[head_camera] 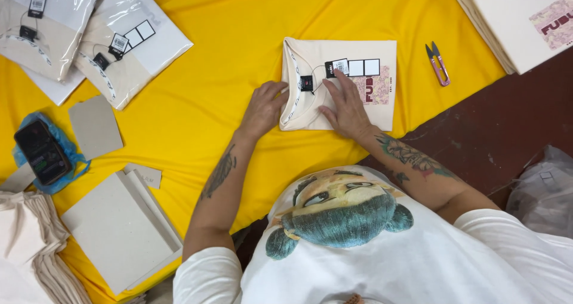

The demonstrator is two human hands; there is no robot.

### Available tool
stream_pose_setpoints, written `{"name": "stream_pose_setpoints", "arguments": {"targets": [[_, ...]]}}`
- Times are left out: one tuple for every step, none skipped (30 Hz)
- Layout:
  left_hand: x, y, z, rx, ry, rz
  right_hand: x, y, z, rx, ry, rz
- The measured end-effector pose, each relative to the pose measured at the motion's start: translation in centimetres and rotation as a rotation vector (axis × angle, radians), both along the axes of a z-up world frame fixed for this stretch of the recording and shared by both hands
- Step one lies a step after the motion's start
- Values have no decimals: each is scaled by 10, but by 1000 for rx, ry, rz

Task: Folding t-shirts using cardboard inserts to ensure uniform size and shape for packaging.

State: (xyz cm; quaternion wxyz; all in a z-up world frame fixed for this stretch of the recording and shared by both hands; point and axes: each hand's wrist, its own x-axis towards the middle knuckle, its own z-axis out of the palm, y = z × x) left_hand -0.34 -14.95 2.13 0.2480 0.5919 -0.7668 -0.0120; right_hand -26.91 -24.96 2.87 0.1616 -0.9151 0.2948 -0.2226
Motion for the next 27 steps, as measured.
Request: {"name": "stream_pose_setpoints", "arguments": {"targets": [[3, -1, -3, -3, 1, -6, 2, -2, -1, -3, 1, -6], [4, -5, -7, -2, -54, -81, 1, -5, -1, -13, -25, -1], [5, -9, -10, -2, -110, -156, 1, -8, -2, -22, -51, 3], [5, -13, -9, -8, -107, -170, 2, -6, -4, -27, -48, -11], [6, -18, -9, -19, -145, -204, 3, -5, -5, -39, -46, -2], [7, -22, -8, -29, -185, -240, 5, -3, -8, -50, -44, 5], [7, -24, -10, -34, -183, -255, 14, 0, -3, -53, -42, -10], [5, -27, -13, -14, -176, -270, 21, 3, 1, -63, -39, 33], [4, -30, -16, 6, -169, -285, 29, 5, 5, -73, -34, 76], [2, -32, -17, 4, -166, -297, 40, 8, 5, -73, -31, 64], [1, -34, -18, 43, -210, -283, 51, 10, 4, -40, 34, 128], [0, -35, -19, 86, -254, -269, 62, 13, 4, -3, 97, 192], [3, -35, -27, 87, -252, -282, 65, 11, -5, 1, 99, 180], [5, -36, -35, 74, -215, -295, 67, 9, -14, -9, 176, 200], [6, -37, -43, 61, -179, -308, 68, 8, -23, -17, 252, 219], [4, -38, -38, 61, -174, -317, 67, 7, 0, -14, 257, 211], [2, -39, -33, 52, -157, -315, 67, 6, 24, 8, 315, 219], [1, -40, -27, 45, -141, -311, 67, 5, 48, 31, 371, 227], [3, -43, -30, 46, -138, -319, 68, 2, 39, 35, 374, 220], [5, -44, -34, 34, -146, -311, 69, 0, 30, 35, 331, 254], [7, -46, -37, 23, -153, -304, 71, -2, 20, 35, 287, 287], [6, -56, -45, 22, -151, -305, 72, 0, 22, 35, 289, 285], [5, -65, -54, 85, -108, -297, 73, 3, 24, 17, 248, 306], [3, -73, -63, 148, -64, -289, 73, 6, 26, -1, 208, 327], [-1, -83, -46, 147, -61, -291, 73, 6, 25, -1, 211, 325], [-5, -93, -29, 269, -308, -315, 73, 5, 24, -13, 179, 349], [-9, -104, -11, 389, -555, -336, 73, 4, 23, -26, 146, 373]]}}
